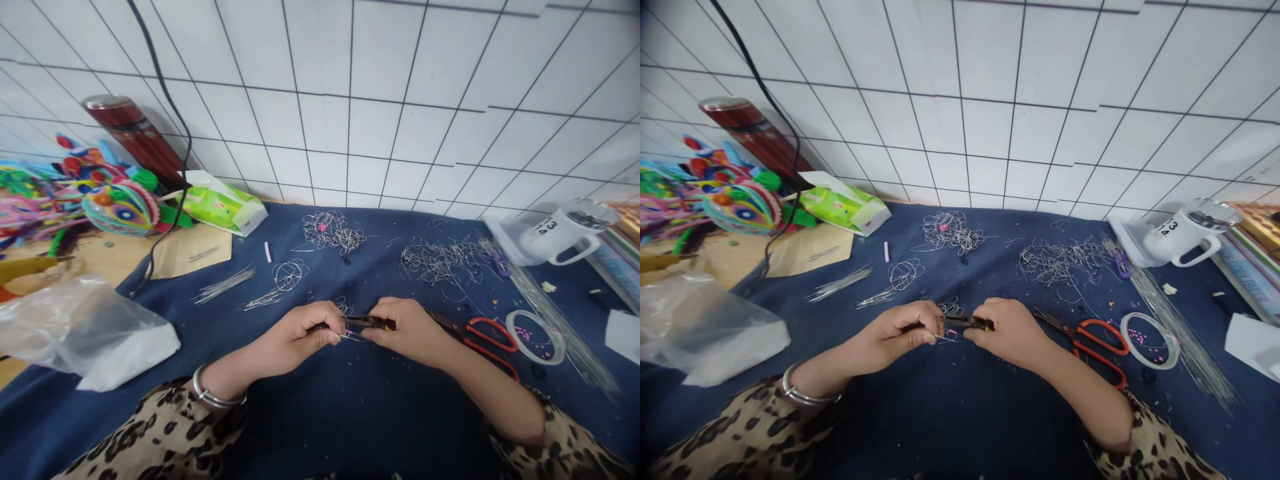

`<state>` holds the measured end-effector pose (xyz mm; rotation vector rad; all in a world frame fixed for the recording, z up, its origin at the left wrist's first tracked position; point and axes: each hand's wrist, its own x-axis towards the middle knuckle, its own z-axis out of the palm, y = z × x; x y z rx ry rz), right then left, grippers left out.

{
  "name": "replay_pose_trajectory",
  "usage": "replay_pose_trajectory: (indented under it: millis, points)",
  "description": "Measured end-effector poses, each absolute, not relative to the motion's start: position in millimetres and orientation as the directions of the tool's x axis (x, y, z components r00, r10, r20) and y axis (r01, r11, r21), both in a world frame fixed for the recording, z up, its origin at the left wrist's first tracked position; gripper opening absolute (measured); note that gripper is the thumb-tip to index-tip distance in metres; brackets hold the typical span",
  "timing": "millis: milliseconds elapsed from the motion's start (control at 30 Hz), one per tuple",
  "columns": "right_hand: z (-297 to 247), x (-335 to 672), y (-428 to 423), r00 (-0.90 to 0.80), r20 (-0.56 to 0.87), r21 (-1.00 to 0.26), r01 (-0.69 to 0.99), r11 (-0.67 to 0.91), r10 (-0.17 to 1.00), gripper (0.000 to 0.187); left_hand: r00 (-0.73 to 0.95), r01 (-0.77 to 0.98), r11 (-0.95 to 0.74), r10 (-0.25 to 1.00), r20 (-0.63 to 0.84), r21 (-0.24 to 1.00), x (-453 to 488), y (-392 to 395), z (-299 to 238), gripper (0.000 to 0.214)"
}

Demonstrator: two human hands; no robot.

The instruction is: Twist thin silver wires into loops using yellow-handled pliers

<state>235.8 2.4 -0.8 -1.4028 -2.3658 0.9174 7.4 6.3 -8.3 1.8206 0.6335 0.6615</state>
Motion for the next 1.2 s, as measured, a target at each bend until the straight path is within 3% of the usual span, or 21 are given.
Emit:
replay_pose_trajectory:
  millis: [233,500,767,1200]
  points:
    - [-2.7,235.5,3.9,-0.550,-0.121,-0.628,0.687,0.365,0.827,0.021,0.721,0.145,-0.278,0.687,0.092,0.949,8.5,5.2,-10.4,0.011]
    - [-6.8,238.8,8.2,-0.422,-0.054,-0.593,0.743,0.311,0.905,0.029,0.590,0.002,0.010,0.808,-0.010,1.000,10.3,3.6,-14.4,0.013]
    - [-5.1,236.1,5.2,-0.389,-0.028,-0.560,0.769,0.308,0.921,0.028,0.494,0.088,0.077,0.862,-0.110,0.993,11.4,4.4,-14.5,0.016]
    - [-8.4,232.0,0.8,-0.364,-0.004,-0.551,0.778,0.301,0.932,0.026,0.463,0.146,0.058,0.878,-0.120,0.988,15.4,2.2,-17.0,0.018]
